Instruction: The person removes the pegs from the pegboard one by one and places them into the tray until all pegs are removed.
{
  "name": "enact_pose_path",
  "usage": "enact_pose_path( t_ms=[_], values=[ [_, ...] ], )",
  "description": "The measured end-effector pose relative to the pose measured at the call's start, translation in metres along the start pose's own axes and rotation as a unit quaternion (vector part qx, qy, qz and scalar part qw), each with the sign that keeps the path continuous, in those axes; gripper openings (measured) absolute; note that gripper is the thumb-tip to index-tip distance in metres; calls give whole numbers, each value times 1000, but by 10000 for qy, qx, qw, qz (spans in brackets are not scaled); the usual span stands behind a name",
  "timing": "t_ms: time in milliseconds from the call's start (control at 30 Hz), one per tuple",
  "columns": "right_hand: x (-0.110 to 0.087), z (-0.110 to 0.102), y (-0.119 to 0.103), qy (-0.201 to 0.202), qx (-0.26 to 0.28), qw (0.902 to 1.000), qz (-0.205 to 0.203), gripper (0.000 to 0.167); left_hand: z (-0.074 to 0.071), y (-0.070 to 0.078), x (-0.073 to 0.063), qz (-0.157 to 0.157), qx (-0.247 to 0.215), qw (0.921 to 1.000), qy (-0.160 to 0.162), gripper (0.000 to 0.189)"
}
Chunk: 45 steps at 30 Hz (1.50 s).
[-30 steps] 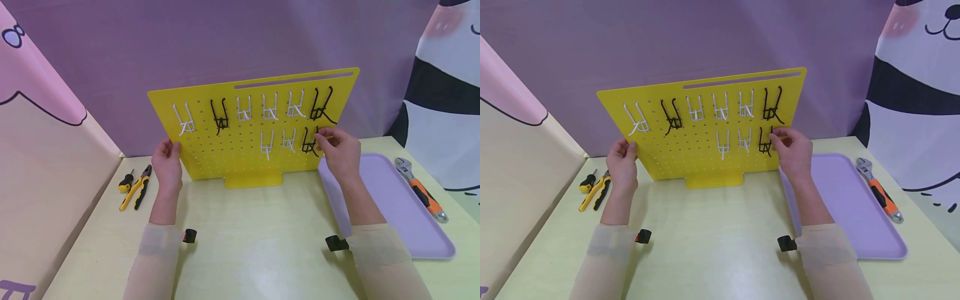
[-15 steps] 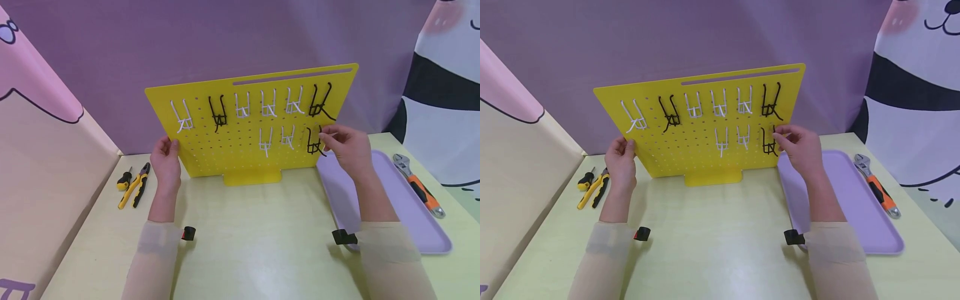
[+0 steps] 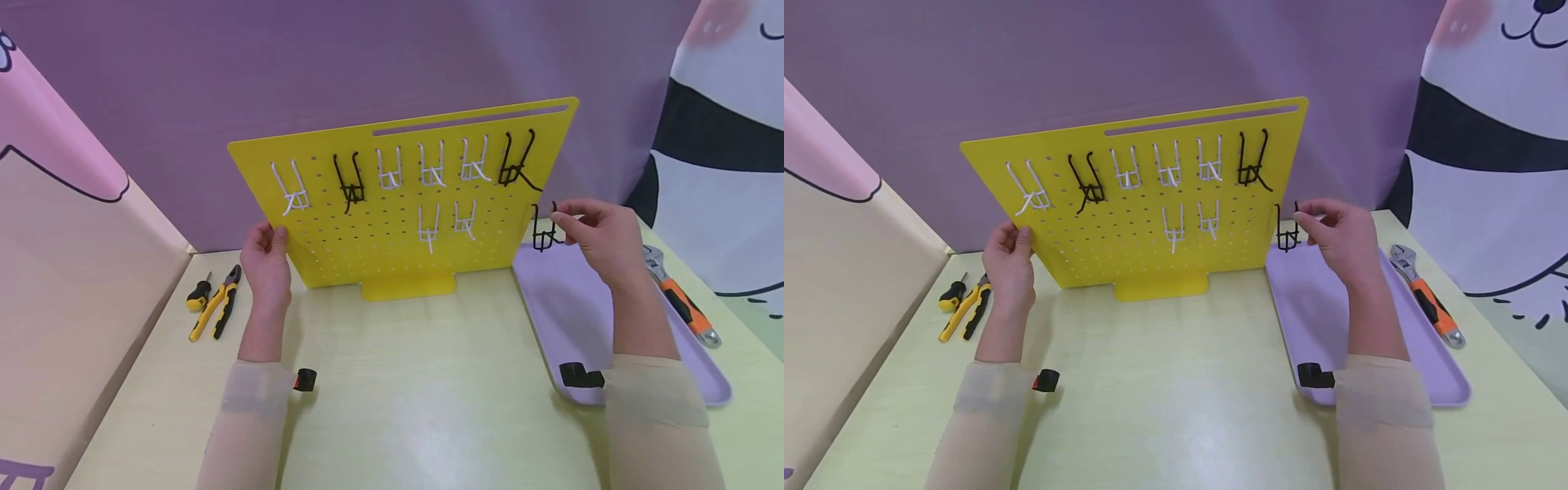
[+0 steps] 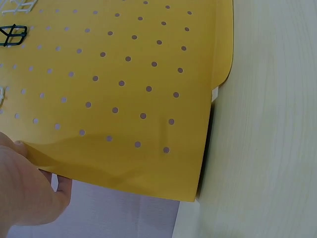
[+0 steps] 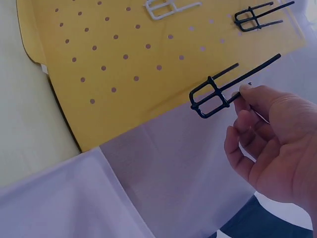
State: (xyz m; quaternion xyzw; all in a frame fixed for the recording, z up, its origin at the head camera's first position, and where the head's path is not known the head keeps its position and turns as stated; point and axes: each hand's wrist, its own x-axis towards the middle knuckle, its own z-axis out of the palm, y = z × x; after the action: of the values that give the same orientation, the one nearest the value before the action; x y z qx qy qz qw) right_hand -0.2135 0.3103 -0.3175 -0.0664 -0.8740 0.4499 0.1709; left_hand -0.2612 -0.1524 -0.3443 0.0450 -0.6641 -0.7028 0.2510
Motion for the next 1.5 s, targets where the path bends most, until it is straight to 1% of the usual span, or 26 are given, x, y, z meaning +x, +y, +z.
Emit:
enact_pose_path(
  t_ms=[367,500,600,733,900,1067,1167,1367,1500],
  values=[
    [6,1,23,-115,-31,9984,551,54,-1,1,-1,-43,-6,10000,-54,26],
    [11,4,34,-243,-95,9962,836,55,-1,2,-1,-56,-37,10000,-67,27],
    [16,10,41,-392,-161,9944,968,55,-1,3,-1,-74,-21,10000,-60,28],
    [20,20,49,-517,-249,9938,948,49,-1,3,-1,-109,18,9999,-20,28],
    [23,28,58,-654,-274,9918,1065,46,0,2,-1,-160,26,9999,-11,27],
    [25,32,64,-802,-200,9894,1192,45,0,1,-1,-155,2,9999,-8,27],
    [25,33,68,-855,-264,9886,1211,46,0,0,-1,-116,25,9999,-15,27],
    [26,34,76,-953,-463,9898,952,41,1,-2,-1,28,66,10000,-17,25],
    [28,36,82,-1016,-557,9897,845,39,1,-2,-1,44,53,10000,-13,24]
  ],
)
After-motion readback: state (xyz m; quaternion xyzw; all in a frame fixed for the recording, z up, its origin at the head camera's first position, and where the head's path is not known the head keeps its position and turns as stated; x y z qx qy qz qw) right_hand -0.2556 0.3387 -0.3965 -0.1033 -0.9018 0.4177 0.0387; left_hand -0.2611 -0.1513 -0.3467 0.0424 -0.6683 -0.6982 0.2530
